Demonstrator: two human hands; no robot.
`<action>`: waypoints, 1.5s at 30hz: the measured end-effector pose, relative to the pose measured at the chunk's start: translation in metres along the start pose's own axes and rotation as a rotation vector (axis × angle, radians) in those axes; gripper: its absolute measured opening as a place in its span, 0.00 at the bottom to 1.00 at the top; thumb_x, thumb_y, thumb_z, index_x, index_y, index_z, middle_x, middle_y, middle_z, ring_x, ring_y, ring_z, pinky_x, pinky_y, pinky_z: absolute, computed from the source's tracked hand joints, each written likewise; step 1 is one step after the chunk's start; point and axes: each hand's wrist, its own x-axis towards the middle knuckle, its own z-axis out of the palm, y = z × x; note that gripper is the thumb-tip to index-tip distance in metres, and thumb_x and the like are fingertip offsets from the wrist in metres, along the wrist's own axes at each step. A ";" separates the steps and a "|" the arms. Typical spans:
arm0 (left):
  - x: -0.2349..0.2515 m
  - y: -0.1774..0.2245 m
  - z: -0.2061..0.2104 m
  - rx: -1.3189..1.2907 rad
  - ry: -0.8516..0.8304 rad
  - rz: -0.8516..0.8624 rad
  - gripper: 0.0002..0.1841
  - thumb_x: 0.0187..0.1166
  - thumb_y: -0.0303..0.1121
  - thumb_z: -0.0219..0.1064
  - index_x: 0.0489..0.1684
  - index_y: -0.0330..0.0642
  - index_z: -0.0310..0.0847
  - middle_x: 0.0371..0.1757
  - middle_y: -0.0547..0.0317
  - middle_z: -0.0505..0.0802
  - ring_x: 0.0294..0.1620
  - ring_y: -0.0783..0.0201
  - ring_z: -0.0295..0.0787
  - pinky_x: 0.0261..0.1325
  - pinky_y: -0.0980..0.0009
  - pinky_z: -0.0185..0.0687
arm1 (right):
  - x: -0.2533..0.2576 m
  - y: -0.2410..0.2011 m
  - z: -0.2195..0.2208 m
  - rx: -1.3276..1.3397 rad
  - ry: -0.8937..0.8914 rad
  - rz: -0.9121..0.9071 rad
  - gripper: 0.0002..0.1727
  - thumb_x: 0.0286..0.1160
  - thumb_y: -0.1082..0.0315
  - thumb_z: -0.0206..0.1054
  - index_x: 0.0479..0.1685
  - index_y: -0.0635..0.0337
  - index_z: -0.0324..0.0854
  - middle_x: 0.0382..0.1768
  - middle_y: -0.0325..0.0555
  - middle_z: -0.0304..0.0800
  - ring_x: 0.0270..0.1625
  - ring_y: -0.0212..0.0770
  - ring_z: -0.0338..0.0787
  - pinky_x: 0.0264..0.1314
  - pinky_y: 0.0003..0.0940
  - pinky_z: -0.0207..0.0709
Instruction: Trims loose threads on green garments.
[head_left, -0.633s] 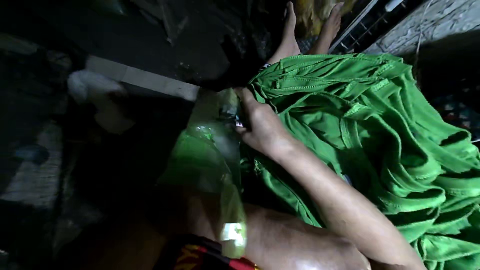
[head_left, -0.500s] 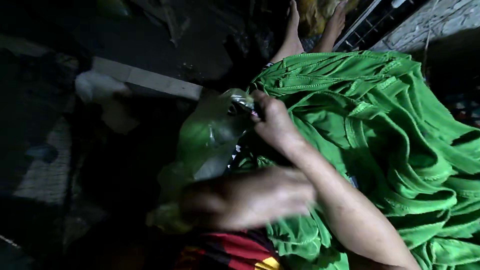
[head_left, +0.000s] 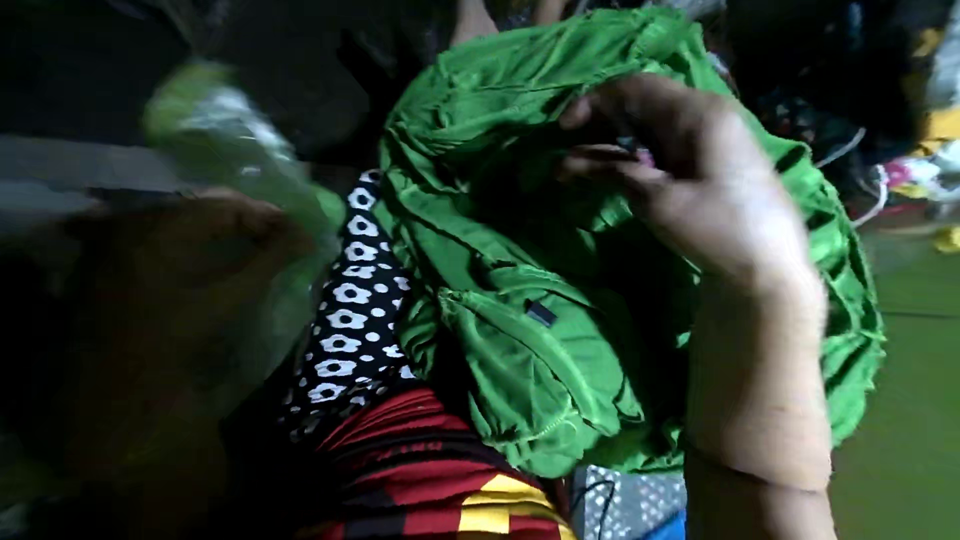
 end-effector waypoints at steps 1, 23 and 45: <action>0.012 0.019 0.001 -0.190 -0.038 0.020 0.16 0.82 0.42 0.68 0.58 0.43 0.87 0.61 0.58 0.91 0.60 0.72 0.86 0.68 0.71 0.79 | -0.019 0.003 -0.012 -0.038 0.041 0.013 0.10 0.84 0.69 0.63 0.56 0.63 0.81 0.43 0.34 0.88 0.42 0.15 0.85 0.49 0.13 0.81; 0.167 0.136 0.113 -0.316 -0.176 -0.001 0.23 0.88 0.53 0.57 0.44 0.39 0.80 0.33 0.66 0.79 0.31 0.81 0.70 0.41 0.73 0.71 | -0.215 0.021 0.037 -0.092 0.407 0.209 0.15 0.67 0.60 0.78 0.40 0.62 0.84 0.42 0.41 0.87 0.37 0.25 0.82 0.38 0.19 0.78; 0.160 0.094 0.110 -0.057 -0.221 0.481 0.20 0.74 0.34 0.73 0.52 0.21 0.85 0.51 0.17 0.87 0.51 0.16 0.84 0.52 0.21 0.70 | -0.202 0.049 0.022 0.250 0.914 0.670 0.07 0.87 0.57 0.61 0.45 0.48 0.80 0.22 0.25 0.76 0.14 0.16 0.66 0.15 0.14 0.62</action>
